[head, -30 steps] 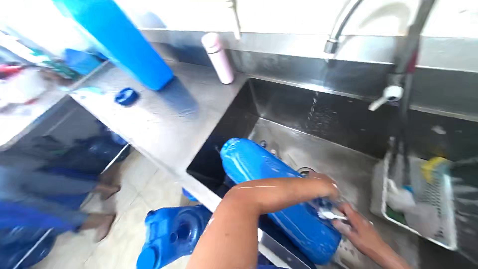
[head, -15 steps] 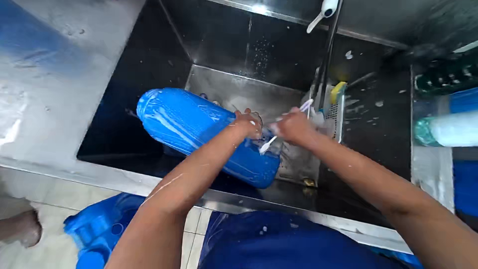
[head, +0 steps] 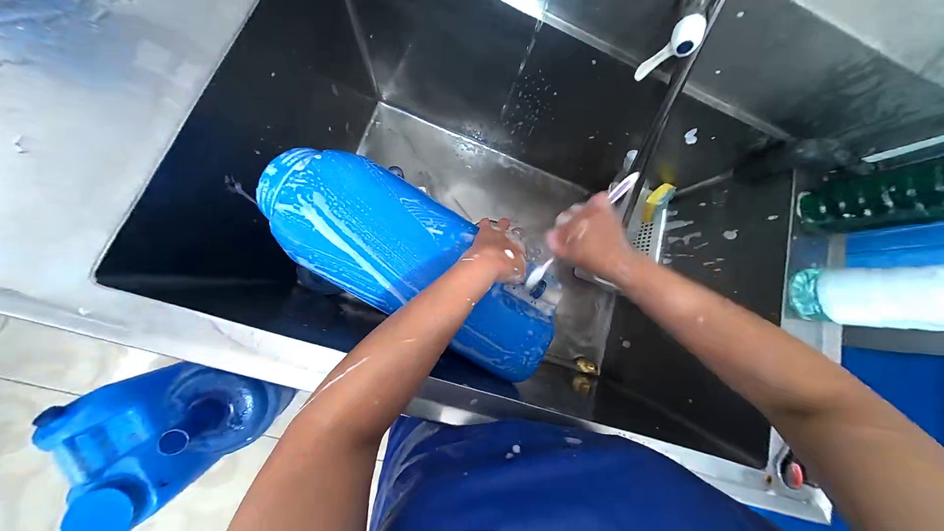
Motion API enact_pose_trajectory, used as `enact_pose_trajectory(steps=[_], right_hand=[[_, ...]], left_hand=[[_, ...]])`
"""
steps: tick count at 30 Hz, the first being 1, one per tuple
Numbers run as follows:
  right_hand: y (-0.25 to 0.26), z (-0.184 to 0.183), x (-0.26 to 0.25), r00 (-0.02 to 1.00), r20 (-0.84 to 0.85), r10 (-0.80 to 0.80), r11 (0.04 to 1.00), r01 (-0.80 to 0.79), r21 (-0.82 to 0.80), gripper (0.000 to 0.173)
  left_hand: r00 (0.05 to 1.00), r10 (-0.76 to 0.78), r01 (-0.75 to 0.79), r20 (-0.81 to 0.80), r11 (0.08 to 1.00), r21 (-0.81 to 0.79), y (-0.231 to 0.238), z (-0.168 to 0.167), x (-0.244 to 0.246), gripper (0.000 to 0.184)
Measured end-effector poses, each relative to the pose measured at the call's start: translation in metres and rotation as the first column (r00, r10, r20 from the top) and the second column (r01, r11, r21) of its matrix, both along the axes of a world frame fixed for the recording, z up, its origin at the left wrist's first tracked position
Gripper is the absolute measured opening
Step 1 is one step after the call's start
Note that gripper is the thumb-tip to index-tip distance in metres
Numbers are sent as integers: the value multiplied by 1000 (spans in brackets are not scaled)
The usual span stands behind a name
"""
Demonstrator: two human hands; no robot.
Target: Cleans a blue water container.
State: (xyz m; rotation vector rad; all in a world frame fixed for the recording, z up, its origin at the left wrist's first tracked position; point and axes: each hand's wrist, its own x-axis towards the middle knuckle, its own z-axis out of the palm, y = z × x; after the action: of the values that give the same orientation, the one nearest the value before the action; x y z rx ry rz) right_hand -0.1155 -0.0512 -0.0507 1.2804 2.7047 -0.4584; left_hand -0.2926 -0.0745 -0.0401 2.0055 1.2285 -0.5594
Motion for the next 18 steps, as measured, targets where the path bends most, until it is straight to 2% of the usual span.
enact_pose_trajectory(steps=[3, 5, 7, 9, 10, 13, 15, 16, 18], right_hand=[[-5, -33, 7, 998, -61, -18, 998, 15, -53, 34], [15, -21, 15, 997, -26, -71, 997, 71, -1, 37], [1, -9, 6, 994, -110, -15, 998, 22, 66, 31], [-14, -34, 8, 979, -202, 28, 999, -23, 28, 27], [-10, -45, 16, 984, -178, -20, 1000, 16, -26, 29], [13, -20, 17, 981, 42, -188, 977, 191, -98, 39], [12, 0, 5, 950, 255, -181, 945, 240, -224, 43], [17, -2, 7, 916, 360, -178, 918, 286, -274, 45], [27, -3, 9, 868, 456, -196, 884, 358, -301, 48]], left_hand=[[999, -6, 6, 35, 1000, 8, -3, -3, 0, 31], [998, -6, 5, 60, 1000, 10, -1, -1, -3, 32], [996, -26, 25, 86, 1000, 16, -1, -3, -5, 31], [995, -24, 23, 95, 1000, 7, -2, -4, -4, 31], [995, -29, 28, 92, 1000, 11, -4, -4, -3, 31], [997, -35, 34, 71, 999, 25, -3, -2, -2, 31], [996, -41, 39, 82, 999, 25, -3, -4, -4, 31], [994, -34, 32, 107, 999, 22, -4, -7, -4, 29], [985, -26, 25, 172, 1000, 9, -2, -9, -8, 27]])
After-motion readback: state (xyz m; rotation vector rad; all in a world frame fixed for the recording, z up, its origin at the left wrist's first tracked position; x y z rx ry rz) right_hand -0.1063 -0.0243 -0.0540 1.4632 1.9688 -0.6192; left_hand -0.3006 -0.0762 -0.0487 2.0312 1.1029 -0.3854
